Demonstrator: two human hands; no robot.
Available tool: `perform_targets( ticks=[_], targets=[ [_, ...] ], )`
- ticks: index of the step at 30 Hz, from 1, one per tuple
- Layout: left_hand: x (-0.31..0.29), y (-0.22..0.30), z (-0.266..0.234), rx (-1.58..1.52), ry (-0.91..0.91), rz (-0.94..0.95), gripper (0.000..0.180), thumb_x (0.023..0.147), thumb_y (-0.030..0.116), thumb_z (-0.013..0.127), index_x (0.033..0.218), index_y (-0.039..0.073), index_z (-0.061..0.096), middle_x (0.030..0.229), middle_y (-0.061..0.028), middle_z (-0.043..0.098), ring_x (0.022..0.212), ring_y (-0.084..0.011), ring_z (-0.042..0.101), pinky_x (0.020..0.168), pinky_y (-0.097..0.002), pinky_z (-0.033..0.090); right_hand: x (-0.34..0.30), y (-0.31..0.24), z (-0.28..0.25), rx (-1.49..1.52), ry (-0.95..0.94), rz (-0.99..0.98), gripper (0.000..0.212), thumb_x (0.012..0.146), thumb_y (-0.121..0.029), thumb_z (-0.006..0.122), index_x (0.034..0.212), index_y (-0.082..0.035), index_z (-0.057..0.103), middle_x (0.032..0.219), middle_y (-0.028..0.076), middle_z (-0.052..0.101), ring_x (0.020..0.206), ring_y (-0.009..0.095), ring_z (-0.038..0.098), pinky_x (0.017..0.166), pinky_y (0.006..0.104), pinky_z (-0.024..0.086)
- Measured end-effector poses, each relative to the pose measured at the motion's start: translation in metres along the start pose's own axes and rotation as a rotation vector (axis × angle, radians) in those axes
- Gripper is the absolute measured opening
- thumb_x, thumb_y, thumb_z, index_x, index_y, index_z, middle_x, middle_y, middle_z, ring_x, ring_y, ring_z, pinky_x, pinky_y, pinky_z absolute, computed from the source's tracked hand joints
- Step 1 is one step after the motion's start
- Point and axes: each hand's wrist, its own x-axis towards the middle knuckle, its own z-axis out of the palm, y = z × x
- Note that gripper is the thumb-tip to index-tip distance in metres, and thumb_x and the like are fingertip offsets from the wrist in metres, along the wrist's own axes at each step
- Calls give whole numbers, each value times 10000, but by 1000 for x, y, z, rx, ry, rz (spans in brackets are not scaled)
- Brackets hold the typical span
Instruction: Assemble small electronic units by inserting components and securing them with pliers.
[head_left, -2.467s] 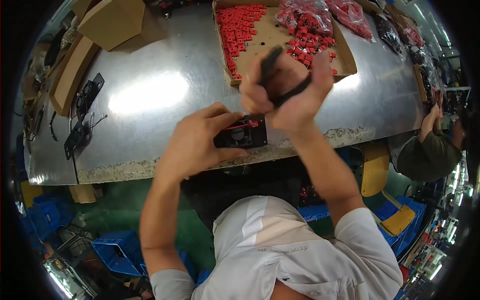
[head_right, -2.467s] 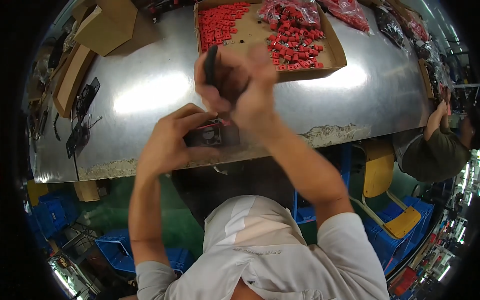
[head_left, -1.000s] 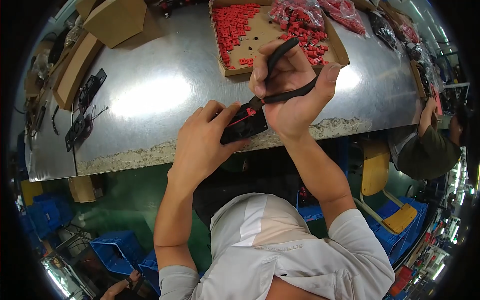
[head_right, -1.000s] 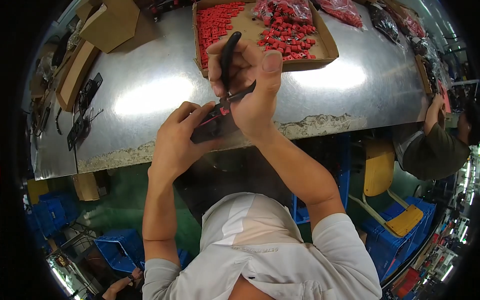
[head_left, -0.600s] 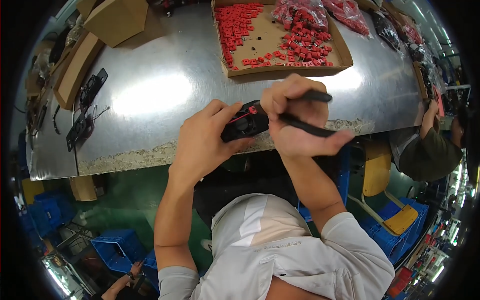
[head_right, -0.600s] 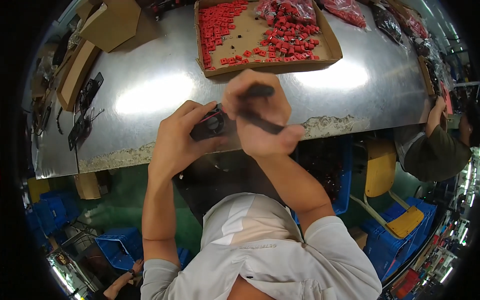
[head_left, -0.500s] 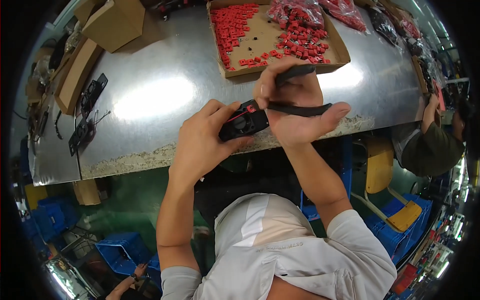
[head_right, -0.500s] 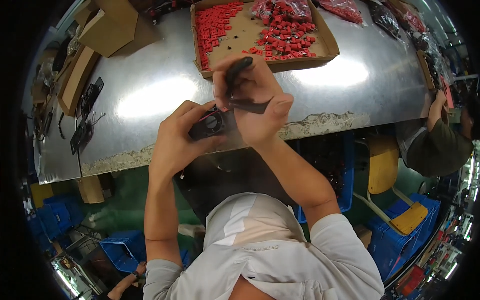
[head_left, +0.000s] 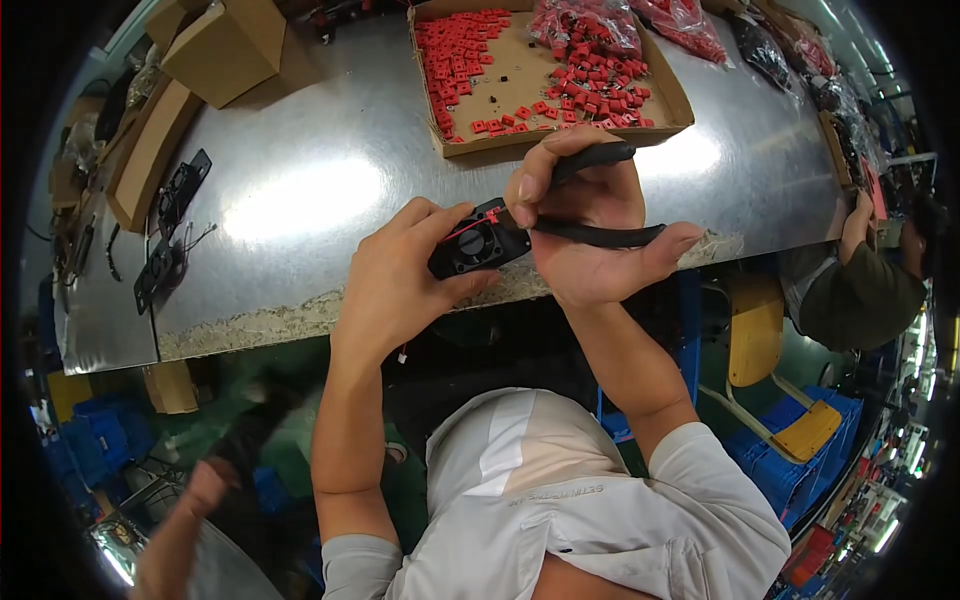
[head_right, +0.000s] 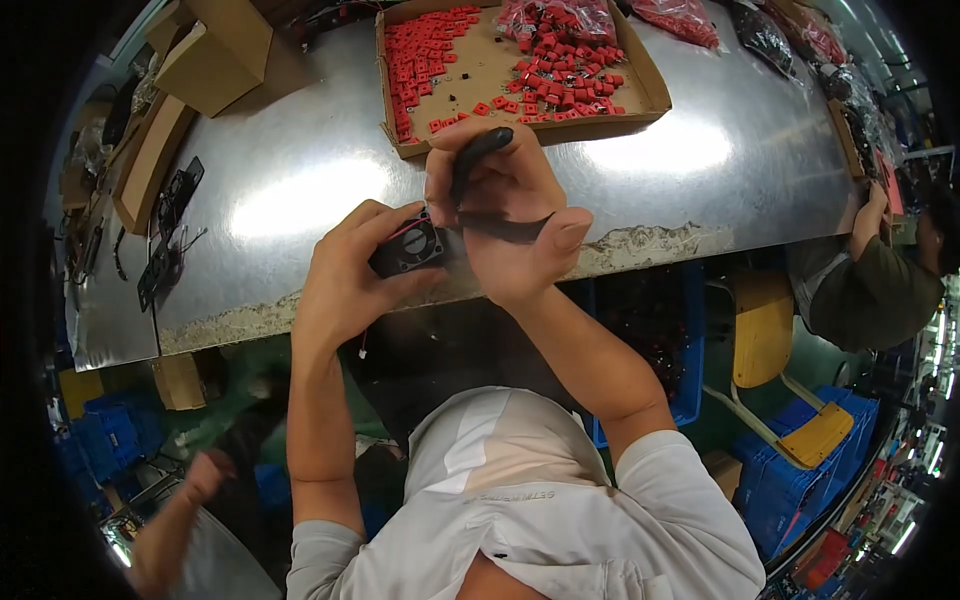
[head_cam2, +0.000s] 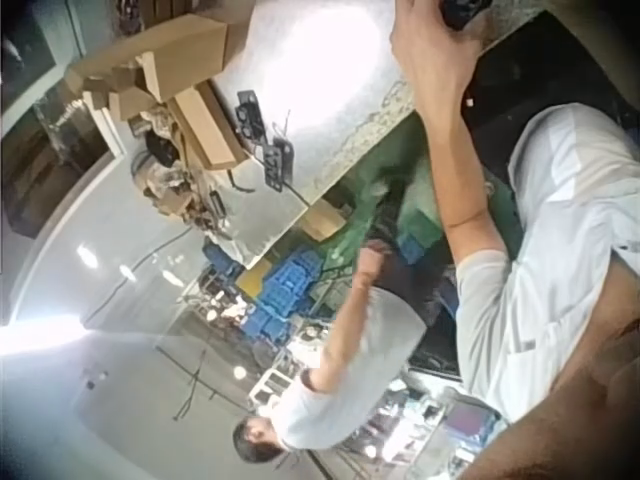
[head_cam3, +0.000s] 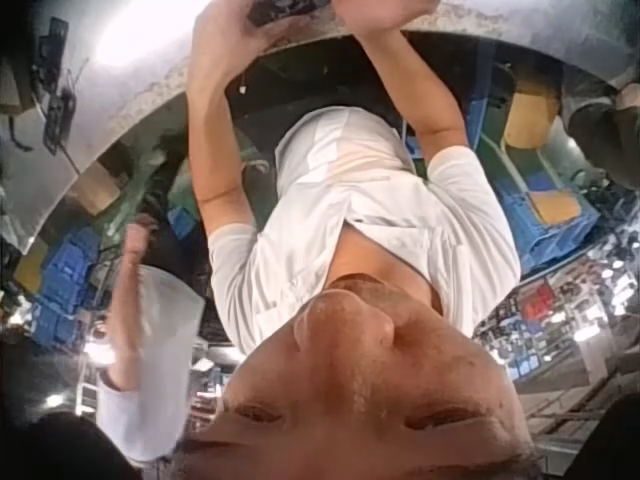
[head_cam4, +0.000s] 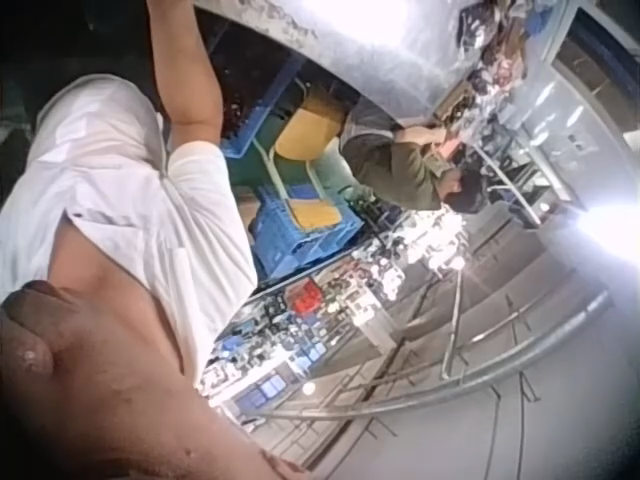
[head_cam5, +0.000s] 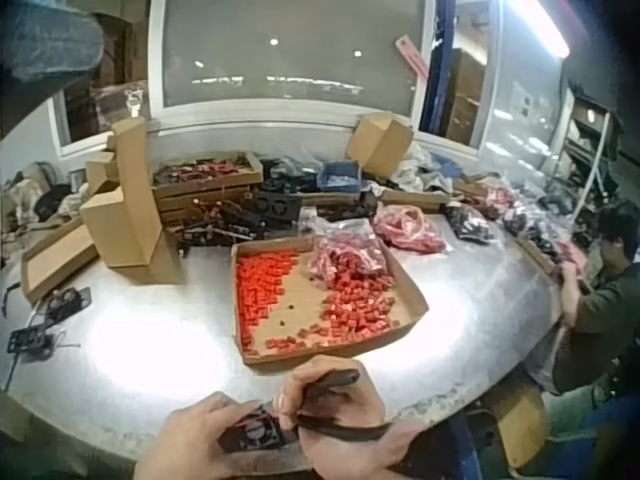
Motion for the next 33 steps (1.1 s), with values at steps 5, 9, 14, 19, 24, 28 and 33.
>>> perform_targets(
  ticks=[5,9,14,19,24,28,33],
  targets=[
    [0,-1,-1,-1,-2,-5,593,667,267,855,1196,86,655,965,-102,623,867,-314,640,749,-391,515,0,3,2,-18,33,18,1107,704,-972,254,1140,9,526,823,116,536,663,173,479,590,291,402],
    [-2,-5,1,0,18,16,595,665,249,848,1201,86,649,975,-94,615,870,-309,633,749,-395,515,4,4,17,-71,170,45,1067,685,-985,235,984,-8,541,720,109,496,562,183,409,526,304,345],
    [-9,-2,11,196,126,106,599,664,235,836,1211,94,637,993,-76,603,854,-301,615,735,-399,510,28,1,30,-385,248,200,933,835,-862,175,943,-9,536,661,78,488,500,135,378,478,265,298],
    [-9,-4,17,236,118,128,607,679,239,825,1234,102,620,1004,-76,600,860,-304,606,744,-414,505,41,12,33,-426,133,209,550,1025,-508,395,962,1,591,673,9,519,566,60,455,519,220,365],
    [-12,-1,20,236,170,140,675,643,230,850,1262,102,613,1014,-89,611,884,-308,611,757,-410,503,43,-3,11,-241,117,328,644,1008,-571,315,1161,5,559,828,53,593,671,114,555,637,255,449],
    [-14,8,18,274,141,110,674,630,219,866,1251,109,626,1011,-88,614,879,-309,613,754,-402,506,35,-31,4,-266,149,161,748,980,-609,252,1293,25,497,928,93,624,745,150,583,716,299,484],
    [-17,4,9,133,143,41,659,643,204,868,1243,75,627,997,-107,614,894,-298,623,774,-376,514,36,-70,-21,-980,-205,-58,651,910,-470,610,1348,-6,484,1023,118,593,870,206,577,828,315,476]
  ],
)
